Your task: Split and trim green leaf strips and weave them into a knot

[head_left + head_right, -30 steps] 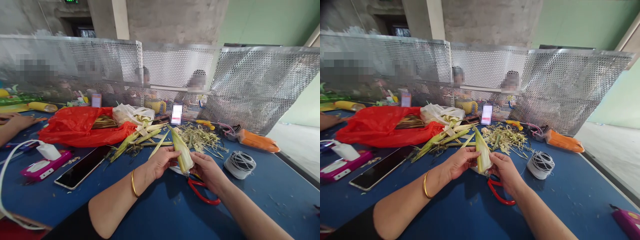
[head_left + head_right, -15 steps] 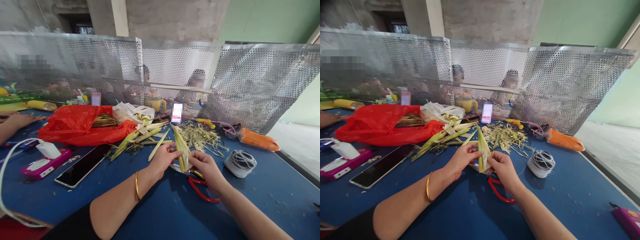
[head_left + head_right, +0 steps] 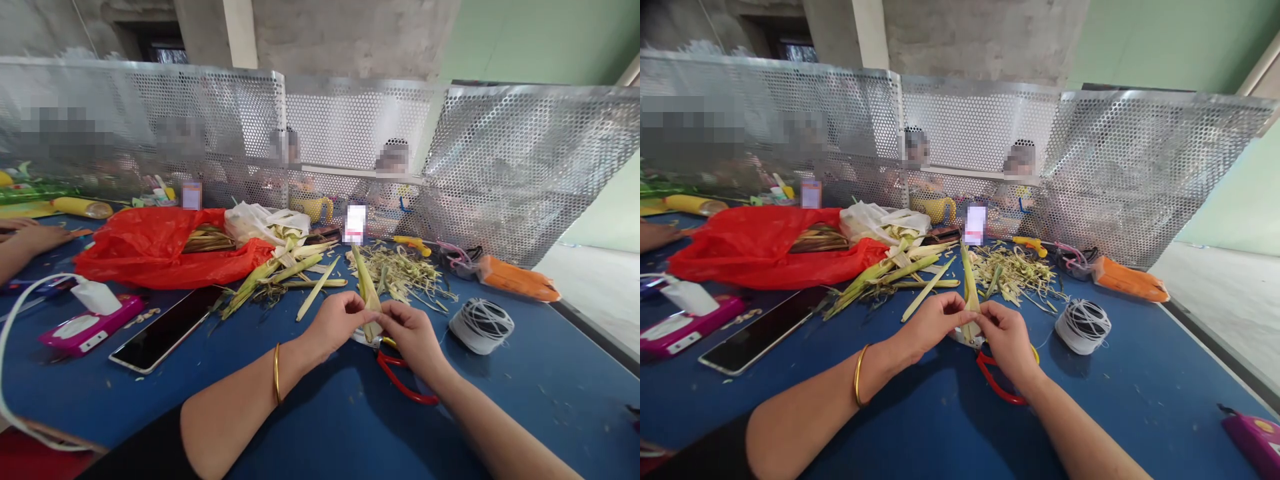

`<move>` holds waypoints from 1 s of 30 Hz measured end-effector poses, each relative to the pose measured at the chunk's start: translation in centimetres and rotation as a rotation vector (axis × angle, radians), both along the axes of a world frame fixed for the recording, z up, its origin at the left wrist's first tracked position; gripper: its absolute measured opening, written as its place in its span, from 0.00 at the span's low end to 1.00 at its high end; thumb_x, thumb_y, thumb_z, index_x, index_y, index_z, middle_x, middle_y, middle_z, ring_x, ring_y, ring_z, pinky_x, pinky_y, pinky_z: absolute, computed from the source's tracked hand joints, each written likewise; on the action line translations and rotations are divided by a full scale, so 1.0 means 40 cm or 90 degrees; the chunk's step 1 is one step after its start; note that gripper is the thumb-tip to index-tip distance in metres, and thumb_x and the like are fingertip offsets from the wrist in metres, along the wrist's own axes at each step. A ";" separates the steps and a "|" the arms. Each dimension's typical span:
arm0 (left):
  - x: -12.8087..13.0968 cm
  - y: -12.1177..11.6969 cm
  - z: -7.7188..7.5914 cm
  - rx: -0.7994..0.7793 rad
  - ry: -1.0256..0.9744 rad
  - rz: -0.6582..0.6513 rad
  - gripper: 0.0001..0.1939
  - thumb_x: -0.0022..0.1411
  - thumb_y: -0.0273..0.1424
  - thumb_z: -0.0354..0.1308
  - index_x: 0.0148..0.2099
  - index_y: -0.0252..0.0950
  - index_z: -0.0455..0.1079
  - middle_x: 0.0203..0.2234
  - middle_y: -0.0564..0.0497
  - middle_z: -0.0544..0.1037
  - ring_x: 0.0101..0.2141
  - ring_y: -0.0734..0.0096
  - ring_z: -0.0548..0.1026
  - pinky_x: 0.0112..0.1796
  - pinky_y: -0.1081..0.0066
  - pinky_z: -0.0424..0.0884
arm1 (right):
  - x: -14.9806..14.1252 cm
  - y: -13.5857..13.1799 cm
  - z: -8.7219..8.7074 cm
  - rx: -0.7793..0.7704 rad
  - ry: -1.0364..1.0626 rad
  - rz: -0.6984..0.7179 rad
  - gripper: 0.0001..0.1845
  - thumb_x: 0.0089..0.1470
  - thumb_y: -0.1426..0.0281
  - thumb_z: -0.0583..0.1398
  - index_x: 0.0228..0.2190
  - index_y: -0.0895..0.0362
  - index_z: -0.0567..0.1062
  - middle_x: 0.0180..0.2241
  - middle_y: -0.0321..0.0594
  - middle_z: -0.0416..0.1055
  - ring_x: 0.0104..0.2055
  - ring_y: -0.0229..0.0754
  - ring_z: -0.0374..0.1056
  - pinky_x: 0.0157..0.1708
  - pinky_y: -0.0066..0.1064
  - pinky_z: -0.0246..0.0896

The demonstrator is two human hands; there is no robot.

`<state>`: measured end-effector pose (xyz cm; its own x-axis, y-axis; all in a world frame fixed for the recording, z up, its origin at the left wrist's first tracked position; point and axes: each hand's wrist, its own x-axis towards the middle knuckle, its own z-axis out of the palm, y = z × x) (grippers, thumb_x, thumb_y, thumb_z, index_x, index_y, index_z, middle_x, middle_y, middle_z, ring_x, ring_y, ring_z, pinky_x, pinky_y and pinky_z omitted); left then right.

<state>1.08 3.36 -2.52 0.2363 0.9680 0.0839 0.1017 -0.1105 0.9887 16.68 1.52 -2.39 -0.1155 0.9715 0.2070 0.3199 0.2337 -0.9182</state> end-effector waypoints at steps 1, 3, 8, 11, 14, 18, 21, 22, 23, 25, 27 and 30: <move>-0.001 0.001 0.004 -0.010 -0.015 -0.003 0.13 0.50 0.38 0.62 0.25 0.36 0.63 0.20 0.57 0.65 0.23 0.76 0.62 0.25 0.75 0.58 | 0.001 0.001 0.003 -0.008 0.014 -0.011 0.13 0.50 0.61 0.60 0.21 0.56 0.72 0.20 0.33 0.64 0.24 0.38 0.58 0.25 0.28 0.55; -0.003 0.002 0.011 -0.024 -0.038 0.011 0.11 0.50 0.35 0.61 0.24 0.36 0.62 0.19 0.57 0.65 0.22 0.76 0.62 0.25 0.75 0.59 | 0.005 0.001 0.011 -0.007 0.025 -0.041 0.13 0.50 0.61 0.60 0.22 0.56 0.72 0.20 0.33 0.64 0.24 0.38 0.59 0.25 0.29 0.56; -0.010 0.011 0.022 -0.059 -0.087 0.078 0.04 0.47 0.28 0.56 0.24 0.36 0.64 0.19 0.57 0.66 0.22 0.76 0.64 0.23 0.76 0.61 | 0.018 0.004 0.024 -0.011 0.054 -0.113 0.14 0.48 0.60 0.60 0.19 0.55 0.68 0.19 0.32 0.61 0.23 0.38 0.58 0.24 0.29 0.56; -0.016 0.017 0.024 -0.088 -0.129 0.114 0.05 0.46 0.29 0.57 0.23 0.36 0.64 0.18 0.57 0.67 0.21 0.76 0.66 0.22 0.76 0.64 | 0.025 0.012 0.022 -0.031 0.074 -0.159 0.13 0.46 0.60 0.60 0.19 0.54 0.67 0.18 0.31 0.61 0.22 0.37 0.58 0.22 0.29 0.56; -0.021 0.021 0.027 -0.121 -0.162 0.126 0.06 0.45 0.30 0.60 0.24 0.36 0.64 0.20 0.56 0.69 0.22 0.73 0.69 0.22 0.73 0.68 | 0.030 0.019 0.017 -0.032 0.064 -0.176 0.13 0.46 0.59 0.60 0.19 0.54 0.68 0.18 0.32 0.62 0.21 0.37 0.58 0.22 0.28 0.54; -0.029 0.024 0.032 -0.168 -0.203 0.131 0.09 0.45 0.29 0.62 0.25 0.37 0.63 0.20 0.55 0.71 0.22 0.72 0.72 0.22 0.73 0.70 | 0.037 0.022 0.014 -0.012 0.020 -0.193 0.14 0.47 0.59 0.59 0.20 0.55 0.68 0.18 0.32 0.63 0.21 0.37 0.59 0.22 0.28 0.54; -0.034 0.027 0.037 -0.178 -0.225 0.135 0.11 0.45 0.29 0.64 0.25 0.36 0.62 0.19 0.55 0.71 0.21 0.73 0.72 0.20 0.74 0.69 | 0.044 0.025 0.012 -0.008 0.004 -0.214 0.13 0.48 0.60 0.59 0.20 0.55 0.68 0.18 0.32 0.64 0.21 0.37 0.60 0.22 0.28 0.54; -0.036 0.028 0.039 -0.179 -0.230 0.135 0.12 0.45 0.28 0.65 0.26 0.36 0.63 0.20 0.55 0.72 0.20 0.74 0.71 0.20 0.75 0.69 | 0.046 0.026 0.011 -0.009 0.004 -0.217 0.12 0.48 0.60 0.59 0.20 0.54 0.68 0.18 0.32 0.64 0.21 0.37 0.60 0.22 0.28 0.54; -0.038 0.029 0.040 -0.179 -0.234 0.134 0.12 0.45 0.28 0.66 0.28 0.36 0.64 0.20 0.55 0.73 0.20 0.74 0.71 0.20 0.75 0.69 | 0.048 0.028 0.010 -0.010 0.005 -0.217 0.12 0.48 0.60 0.58 0.20 0.54 0.68 0.17 0.32 0.65 0.21 0.37 0.61 0.22 0.28 0.54; -0.040 0.032 0.042 -0.181 -0.243 0.134 0.10 0.46 0.26 0.66 0.31 0.35 0.66 0.21 0.54 0.74 0.19 0.75 0.71 0.19 0.77 0.68 | 0.051 0.029 0.007 -0.010 0.004 -0.217 0.12 0.48 0.61 0.58 0.20 0.54 0.68 0.17 0.33 0.67 0.21 0.38 0.62 0.22 0.28 0.54; -0.042 0.035 0.040 -0.201 -0.260 0.127 0.10 0.47 0.25 0.65 0.34 0.34 0.69 0.22 0.53 0.75 0.19 0.76 0.72 0.19 0.78 0.67 | 0.052 0.029 0.005 -0.008 0.003 -0.217 0.12 0.49 0.61 0.58 0.20 0.54 0.68 0.18 0.33 0.68 0.22 0.39 0.63 0.23 0.28 0.55; -0.042 0.040 0.036 -0.253 -0.297 0.113 0.09 0.49 0.23 0.64 0.36 0.32 0.72 0.22 0.53 0.75 0.18 0.79 0.71 0.19 0.79 0.66 | 0.051 0.027 0.006 -0.007 -0.002 -0.214 0.11 0.49 0.61 0.58 0.21 0.54 0.68 0.19 0.33 0.69 0.23 0.40 0.65 0.23 0.28 0.56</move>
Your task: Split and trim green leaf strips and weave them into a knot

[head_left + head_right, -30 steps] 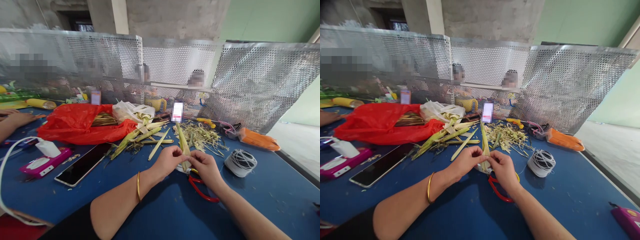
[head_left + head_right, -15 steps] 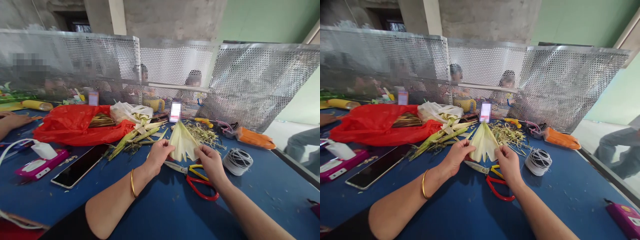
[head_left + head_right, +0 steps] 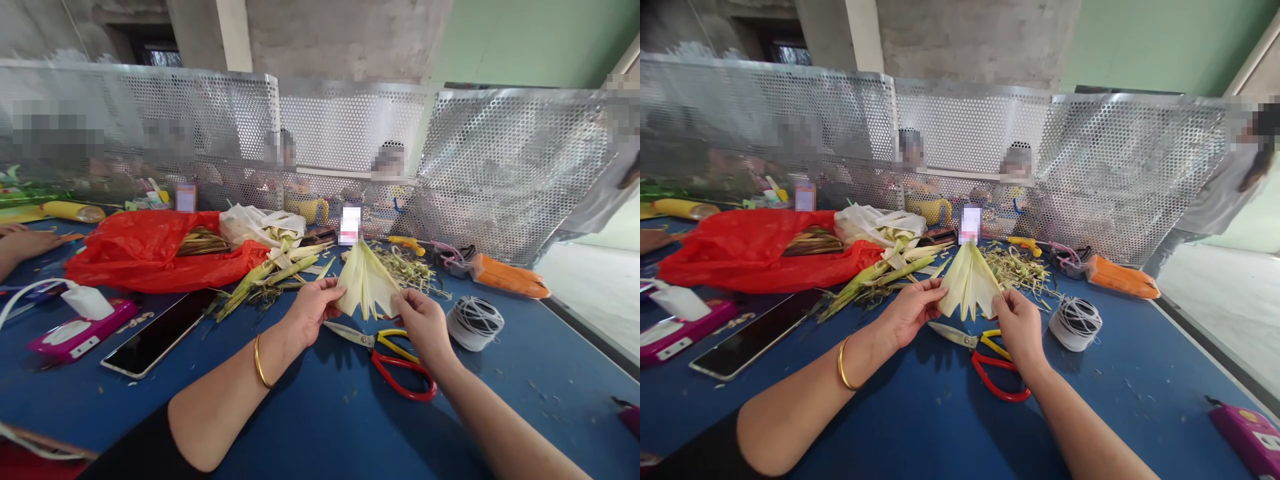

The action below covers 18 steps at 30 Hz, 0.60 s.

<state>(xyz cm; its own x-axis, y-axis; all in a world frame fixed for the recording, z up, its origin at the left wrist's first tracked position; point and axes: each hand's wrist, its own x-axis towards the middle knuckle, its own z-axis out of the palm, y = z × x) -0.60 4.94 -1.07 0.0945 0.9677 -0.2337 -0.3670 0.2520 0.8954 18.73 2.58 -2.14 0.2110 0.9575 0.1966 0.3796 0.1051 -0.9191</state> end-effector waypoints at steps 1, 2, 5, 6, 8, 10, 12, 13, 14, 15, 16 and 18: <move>0.000 0.001 -0.001 -0.010 -0.010 -0.002 0.09 0.49 0.23 0.64 0.36 0.32 0.73 0.22 0.54 0.75 0.18 0.80 0.70 0.19 0.79 0.66 | 0.000 -0.001 0.001 -0.001 -0.001 0.000 0.11 0.49 0.62 0.58 0.21 0.54 0.68 0.19 0.33 0.69 0.23 0.40 0.65 0.24 0.28 0.57; 0.000 0.002 -0.002 -0.015 -0.016 -0.003 0.08 0.49 0.23 0.64 0.35 0.32 0.73 0.22 0.54 0.74 0.18 0.80 0.70 0.18 0.79 0.65 | -0.001 -0.002 0.003 -0.003 0.000 0.000 0.11 0.49 0.62 0.58 0.21 0.54 0.68 0.19 0.33 0.68 0.24 0.40 0.66 0.24 0.29 0.57; -0.001 0.004 -0.003 -0.018 -0.019 -0.002 0.08 0.49 0.23 0.64 0.35 0.33 0.74 0.21 0.54 0.74 0.18 0.80 0.69 0.18 0.80 0.64 | -0.002 -0.002 0.008 -0.002 0.012 -0.005 0.12 0.49 0.61 0.58 0.21 0.54 0.68 0.18 0.33 0.67 0.24 0.40 0.66 0.24 0.29 0.58; -0.002 0.004 -0.003 -0.018 -0.017 -0.001 0.08 0.48 0.24 0.65 0.34 0.33 0.74 0.21 0.54 0.74 0.18 0.80 0.69 0.19 0.79 0.64 | -0.003 -0.002 0.009 0.000 0.020 -0.004 0.12 0.49 0.61 0.59 0.21 0.54 0.68 0.18 0.33 0.67 0.24 0.41 0.66 0.25 0.29 0.58; -0.003 0.005 -0.004 -0.016 -0.006 0.001 0.08 0.47 0.24 0.65 0.34 0.33 0.74 0.21 0.54 0.74 0.18 0.80 0.69 0.19 0.79 0.64 | -0.006 -0.002 0.013 0.003 0.043 0.004 0.12 0.49 0.60 0.59 0.21 0.54 0.69 0.19 0.33 0.66 0.25 0.41 0.66 0.25 0.30 0.59; -0.002 0.004 -0.007 -0.004 0.022 -0.010 0.08 0.47 0.25 0.65 0.33 0.33 0.74 0.21 0.54 0.74 0.19 0.79 0.70 0.21 0.78 0.64 | -0.013 -0.001 0.014 0.011 0.076 0.029 0.13 0.48 0.59 0.60 0.22 0.54 0.69 0.20 0.33 0.65 0.25 0.41 0.64 0.26 0.30 0.60; 0.003 -0.001 -0.010 0.022 0.066 -0.032 0.08 0.47 0.26 0.64 0.33 0.33 0.74 0.23 0.53 0.76 0.21 0.78 0.71 0.23 0.78 0.65 | -0.022 -0.003 0.011 0.024 0.102 0.070 0.14 0.49 0.57 0.59 0.22 0.53 0.68 0.21 0.33 0.64 0.26 0.40 0.62 0.26 0.30 0.60; 0.006 -0.005 -0.011 0.035 0.088 -0.045 0.08 0.48 0.26 0.64 0.34 0.33 0.74 0.24 0.52 0.77 0.22 0.78 0.72 0.24 0.78 0.66 | -0.027 -0.005 0.008 0.033 0.100 0.089 0.14 0.51 0.57 0.59 0.22 0.53 0.67 0.21 0.33 0.63 0.25 0.39 0.61 0.26 0.30 0.59; 0.011 -0.010 -0.011 0.046 0.106 -0.059 0.08 0.49 0.27 0.64 0.34 0.33 0.75 0.25 0.52 0.77 0.23 0.77 0.72 0.26 0.77 0.66 | -0.031 -0.008 0.005 0.043 0.082 0.103 0.15 0.52 0.57 0.58 0.22 0.53 0.66 0.21 0.33 0.63 0.25 0.39 0.60 0.26 0.29 0.58; 0.016 -0.015 -0.011 0.050 0.117 -0.070 0.08 0.50 0.29 0.63 0.35 0.33 0.75 0.26 0.51 0.78 0.24 0.77 0.73 0.26 0.77 0.67 | -0.036 -0.012 0.001 0.056 0.049 0.109 0.15 0.53 0.58 0.57 0.22 0.53 0.65 0.21 0.32 0.62 0.25 0.39 0.58 0.25 0.29 0.56; 0.021 -0.021 -0.011 0.049 0.121 -0.080 0.09 0.52 0.32 0.63 0.35 0.33 0.74 0.26 0.51 0.78 0.23 0.76 0.73 0.27 0.76 0.67 | -0.040 -0.018 -0.002 0.071 0.002 0.107 0.14 0.55 0.59 0.56 0.22 0.53 0.64 0.20 0.32 0.61 0.24 0.38 0.57 0.25 0.28 0.53; 0.030 -0.031 -0.012 0.038 0.115 -0.105 0.15 0.55 0.41 0.62 0.36 0.32 0.74 0.26 0.49 0.78 0.23 0.73 0.73 0.26 0.73 0.68 | -0.047 -0.031 -0.006 0.097 -0.101 0.101 0.13 0.56 0.61 0.55 0.24 0.53 0.65 0.20 0.32 0.61 0.24 0.38 0.55 0.25 0.28 0.49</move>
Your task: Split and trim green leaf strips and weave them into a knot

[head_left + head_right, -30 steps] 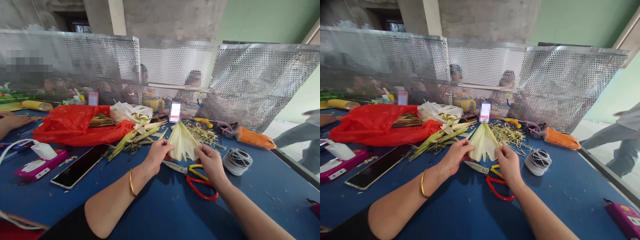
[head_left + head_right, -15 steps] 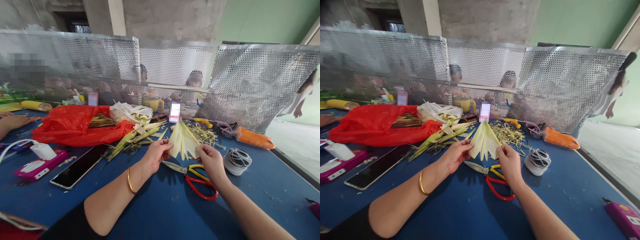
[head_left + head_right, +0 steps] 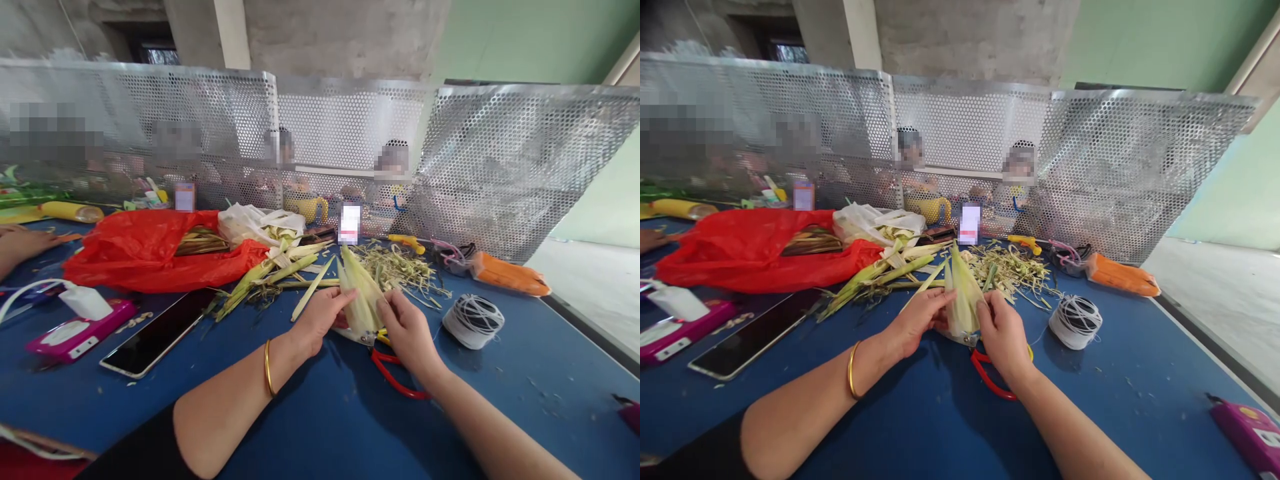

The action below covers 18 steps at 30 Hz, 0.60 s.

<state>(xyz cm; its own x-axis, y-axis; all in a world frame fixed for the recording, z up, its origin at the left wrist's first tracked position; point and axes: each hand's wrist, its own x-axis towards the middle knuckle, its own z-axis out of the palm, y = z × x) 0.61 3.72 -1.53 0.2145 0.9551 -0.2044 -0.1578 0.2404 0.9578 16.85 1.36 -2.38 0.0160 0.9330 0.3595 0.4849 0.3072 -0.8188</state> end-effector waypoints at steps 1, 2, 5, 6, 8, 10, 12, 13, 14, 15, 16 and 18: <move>0.004 -0.004 -0.002 -0.005 -0.004 -0.013 0.18 0.54 0.44 0.62 0.36 0.32 0.74 0.25 0.49 0.78 0.23 0.72 0.73 0.25 0.72 0.69 | -0.003 -0.006 -0.001 0.009 -0.042 0.003 0.12 0.57 0.62 0.55 0.24 0.53 0.65 0.20 0.32 0.61 0.24 0.37 0.55 0.25 0.29 0.48; 0.006 -0.006 -0.005 -0.007 -0.005 -0.024 0.20 0.53 0.46 0.63 0.36 0.32 0.74 0.25 0.48 0.78 0.23 0.70 0.74 0.25 0.71 0.69 | -0.006 -0.011 -0.001 0.009 -0.071 0.014 0.11 0.57 0.63 0.55 0.25 0.53 0.66 0.20 0.31 0.62 0.23 0.37 0.55 0.25 0.29 0.47; 0.010 -0.007 -0.018 0.015 0.004 -0.029 0.20 0.47 0.42 0.68 0.37 0.31 0.74 0.27 0.47 0.79 0.24 0.70 0.74 0.25 0.72 0.69 | -0.009 -0.013 -0.002 -0.019 -0.068 0.064 0.10 0.58 0.63 0.54 0.27 0.54 0.68 0.22 0.32 0.64 0.25 0.37 0.56 0.25 0.28 0.48; 0.011 -0.006 -0.022 0.021 0.006 -0.024 0.19 0.47 0.39 0.69 0.38 0.31 0.75 0.28 0.47 0.79 0.25 0.70 0.75 0.25 0.73 0.69 | -0.009 -0.010 -0.003 -0.033 -0.036 0.075 0.11 0.57 0.62 0.54 0.27 0.54 0.68 0.22 0.32 0.64 0.25 0.38 0.57 0.26 0.28 0.49; 0.011 -0.003 -0.026 0.023 0.001 -0.016 0.17 0.48 0.34 0.68 0.40 0.31 0.75 0.30 0.45 0.80 0.26 0.70 0.75 0.25 0.73 0.69 | -0.007 -0.001 -0.005 -0.070 0.050 0.081 0.12 0.56 0.60 0.55 0.26 0.55 0.68 0.22 0.33 0.63 0.26 0.38 0.57 0.25 0.28 0.51; 0.011 0.000 -0.022 0.010 0.005 -0.007 0.13 0.50 0.29 0.65 0.39 0.30 0.74 0.29 0.45 0.80 0.24 0.70 0.75 0.25 0.73 0.70 | -0.004 0.007 -0.005 -0.101 0.129 0.070 0.14 0.53 0.58 0.57 0.24 0.55 0.68 0.21 0.32 0.61 0.25 0.37 0.56 0.25 0.28 0.52; 0.010 0.001 -0.015 -0.004 0.015 -0.002 0.09 0.50 0.25 0.62 0.37 0.29 0.74 0.27 0.45 0.79 0.23 0.69 0.75 0.24 0.72 0.70 | -0.001 0.011 -0.003 -0.115 0.180 0.054 0.15 0.51 0.58 0.59 0.22 0.55 0.67 0.20 0.31 0.61 0.24 0.37 0.56 0.24 0.28 0.53; 0.010 0.001 -0.011 -0.009 0.017 0.000 0.09 0.49 0.23 0.60 0.36 0.30 0.73 0.26 0.46 0.79 0.22 0.69 0.75 0.24 0.71 0.71 | 0.000 0.011 -0.002 -0.113 0.194 0.044 0.15 0.51 0.58 0.59 0.22 0.55 0.67 0.20 0.31 0.61 0.24 0.36 0.56 0.24 0.28 0.53; 0.009 0.001 -0.008 -0.013 0.015 0.002 0.09 0.49 0.22 0.59 0.35 0.30 0.73 0.26 0.46 0.79 0.23 0.69 0.75 0.24 0.71 0.71 | 0.002 0.011 -0.001 -0.106 0.202 0.033 0.15 0.51 0.57 0.59 0.22 0.55 0.67 0.20 0.31 0.61 0.24 0.36 0.57 0.24 0.28 0.53; 0.008 0.001 -0.005 -0.016 0.012 0.005 0.09 0.48 0.21 0.58 0.35 0.30 0.73 0.27 0.46 0.79 0.23 0.69 0.75 0.24 0.71 0.71 | 0.004 0.011 0.000 -0.099 0.206 0.024 0.15 0.51 0.57 0.59 0.22 0.55 0.67 0.20 0.31 0.62 0.24 0.36 0.57 0.24 0.28 0.53; 0.007 0.002 -0.002 -0.017 0.011 0.009 0.09 0.48 0.21 0.58 0.35 0.31 0.73 0.27 0.47 0.79 0.23 0.69 0.75 0.24 0.71 0.72 | 0.007 0.012 0.000 -0.090 0.208 0.013 0.15 0.51 0.57 0.59 0.22 0.55 0.67 0.20 0.31 0.62 0.24 0.36 0.57 0.24 0.28 0.53; 0.003 0.003 0.000 -0.012 0.010 0.014 0.08 0.47 0.22 0.57 0.34 0.31 0.72 0.26 0.47 0.78 0.23 0.70 0.74 0.24 0.72 0.71 | 0.012 0.014 -0.002 -0.075 0.208 -0.009 0.15 0.51 0.58 0.59 0.23 0.55 0.67 0.20 0.31 0.62 0.23 0.37 0.58 0.24 0.28 0.54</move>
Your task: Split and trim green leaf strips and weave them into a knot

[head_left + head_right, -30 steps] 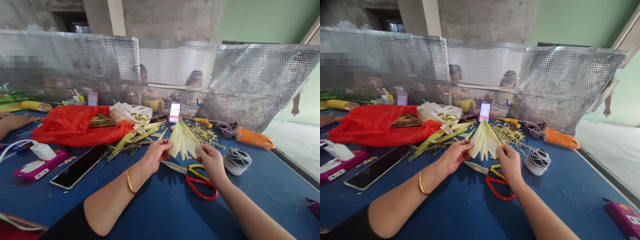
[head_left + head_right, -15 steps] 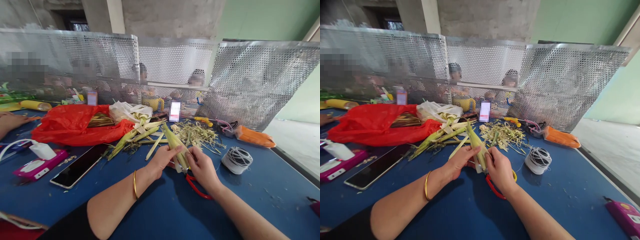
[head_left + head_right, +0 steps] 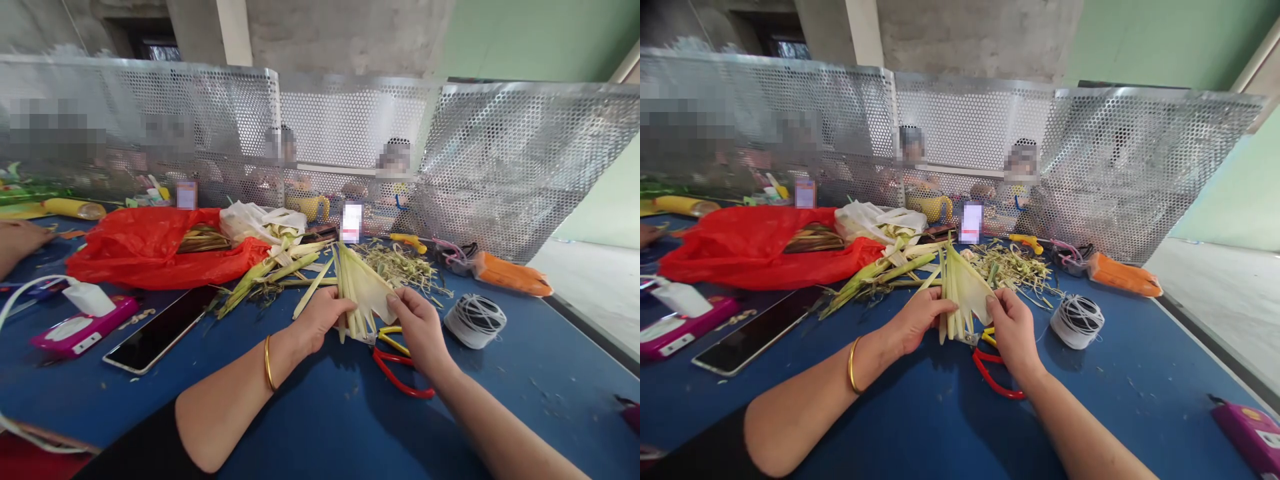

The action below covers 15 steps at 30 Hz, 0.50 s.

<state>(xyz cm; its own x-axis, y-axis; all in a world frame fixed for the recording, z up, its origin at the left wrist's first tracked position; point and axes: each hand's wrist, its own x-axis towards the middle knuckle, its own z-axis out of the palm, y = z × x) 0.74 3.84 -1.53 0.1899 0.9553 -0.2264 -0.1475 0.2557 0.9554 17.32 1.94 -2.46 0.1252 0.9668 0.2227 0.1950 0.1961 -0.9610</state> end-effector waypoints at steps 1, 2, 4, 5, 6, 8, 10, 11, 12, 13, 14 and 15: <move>-0.001 0.001 0.000 0.004 -0.001 -0.002 0.08 0.47 0.22 0.56 0.33 0.32 0.71 0.26 0.47 0.78 0.23 0.70 0.74 0.24 0.72 0.71 | 0.002 0.002 -0.001 0.003 -0.002 -0.011 0.14 0.51 0.58 0.59 0.23 0.55 0.68 0.20 0.31 0.63 0.23 0.37 0.59 0.24 0.28 0.54; -0.002 0.001 0.000 0.009 -0.001 -0.004 0.08 0.46 0.22 0.56 0.32 0.32 0.71 0.25 0.48 0.77 0.22 0.70 0.74 0.24 0.72 0.71 | 0.004 0.003 -0.002 0.006 -0.008 -0.020 0.14 0.52 0.58 0.59 0.24 0.54 0.68 0.20 0.31 0.63 0.23 0.37 0.59 0.24 0.28 0.55; -0.002 0.002 -0.002 0.015 -0.002 -0.006 0.07 0.45 0.22 0.55 0.31 0.33 0.70 0.24 0.49 0.77 0.22 0.71 0.73 0.24 0.72 0.70 | 0.005 0.004 -0.003 0.012 -0.027 -0.030 0.13 0.52 0.59 0.58 0.24 0.54 0.68 0.20 0.31 0.64 0.23 0.38 0.60 0.24 0.29 0.56; -0.001 0.002 -0.003 0.013 -0.006 -0.005 0.08 0.44 0.21 0.55 0.30 0.33 0.69 0.23 0.49 0.76 0.21 0.70 0.73 0.23 0.72 0.70 | 0.003 0.003 -0.003 0.017 -0.038 -0.025 0.13 0.53 0.59 0.58 0.24 0.54 0.67 0.20 0.31 0.64 0.24 0.38 0.61 0.24 0.29 0.57; 0.001 0.002 -0.005 0.010 -0.017 -0.001 0.08 0.44 0.22 0.54 0.30 0.34 0.69 0.22 0.50 0.76 0.21 0.70 0.73 0.23 0.72 0.70 | 0.000 0.001 -0.002 0.020 -0.048 -0.013 0.13 0.53 0.59 0.58 0.24 0.54 0.67 0.20 0.32 0.64 0.24 0.38 0.61 0.24 0.29 0.57; 0.006 0.002 -0.012 -0.006 -0.061 0.017 0.08 0.44 0.23 0.52 0.30 0.34 0.69 0.20 0.51 0.75 0.20 0.70 0.72 0.22 0.72 0.69 | -0.010 -0.005 0.000 0.018 -0.059 0.031 0.14 0.53 0.59 0.57 0.24 0.54 0.66 0.21 0.32 0.63 0.25 0.38 0.62 0.25 0.30 0.59; 0.012 0.003 -0.021 -0.038 -0.105 0.052 0.07 0.45 0.24 0.51 0.29 0.34 0.68 0.18 0.52 0.73 0.19 0.70 0.71 0.21 0.72 0.68 | -0.022 -0.014 0.001 0.007 -0.064 0.078 0.14 0.53 0.58 0.57 0.24 0.54 0.66 0.22 0.32 0.62 0.25 0.38 0.61 0.25 0.30 0.60; 0.014 0.004 -0.026 -0.054 -0.115 0.069 0.05 0.45 0.25 0.51 0.28 0.34 0.68 0.16 0.52 0.71 0.17 0.71 0.70 0.19 0.73 0.66 | -0.027 -0.018 0.001 0.001 -0.066 0.097 0.14 0.54 0.58 0.57 0.24 0.54 0.66 0.22 0.32 0.62 0.25 0.38 0.61 0.25 0.30 0.61; 0.016 0.004 -0.030 -0.069 -0.118 0.085 0.04 0.46 0.25 0.51 0.26 0.35 0.66 0.14 0.53 0.69 0.15 0.72 0.67 0.18 0.74 0.63 | -0.032 -0.022 0.000 -0.003 -0.068 0.110 0.14 0.54 0.58 0.57 0.24 0.55 0.66 0.23 0.32 0.61 0.25 0.38 0.60 0.25 0.30 0.61; 0.018 0.004 -0.034 -0.079 -0.117 0.094 0.03 0.46 0.26 0.51 0.25 0.35 0.65 0.13 0.54 0.67 0.14 0.74 0.65 0.16 0.75 0.60 | -0.036 -0.025 -0.001 -0.005 -0.067 0.121 0.14 0.54 0.58 0.57 0.24 0.55 0.66 0.23 0.32 0.61 0.26 0.38 0.60 0.25 0.30 0.61; 0.020 0.004 -0.036 -0.081 -0.115 0.100 0.03 0.48 0.27 0.51 0.23 0.35 0.63 0.12 0.55 0.66 0.13 0.75 0.63 0.15 0.76 0.58 | -0.038 -0.027 -0.003 -0.008 -0.064 0.132 0.14 0.55 0.58 0.57 0.24 0.55 0.66 0.23 0.32 0.61 0.26 0.37 0.60 0.26 0.30 0.61; 0.022 0.003 -0.037 -0.078 -0.116 0.105 0.05 0.49 0.28 0.51 0.23 0.36 0.62 0.11 0.55 0.64 0.12 0.76 0.62 0.14 0.77 0.56 | -0.040 -0.028 -0.004 -0.011 -0.058 0.142 0.14 0.55 0.58 0.57 0.25 0.55 0.66 0.23 0.32 0.61 0.26 0.37 0.60 0.26 0.30 0.61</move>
<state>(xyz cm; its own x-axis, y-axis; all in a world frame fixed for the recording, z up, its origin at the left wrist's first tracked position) 1.63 3.94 -3.01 0.0825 0.9445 -0.3179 -0.3629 0.3255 0.8731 15.72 0.82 -2.61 -0.1120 0.9720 0.2066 0.2345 0.2279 -0.9450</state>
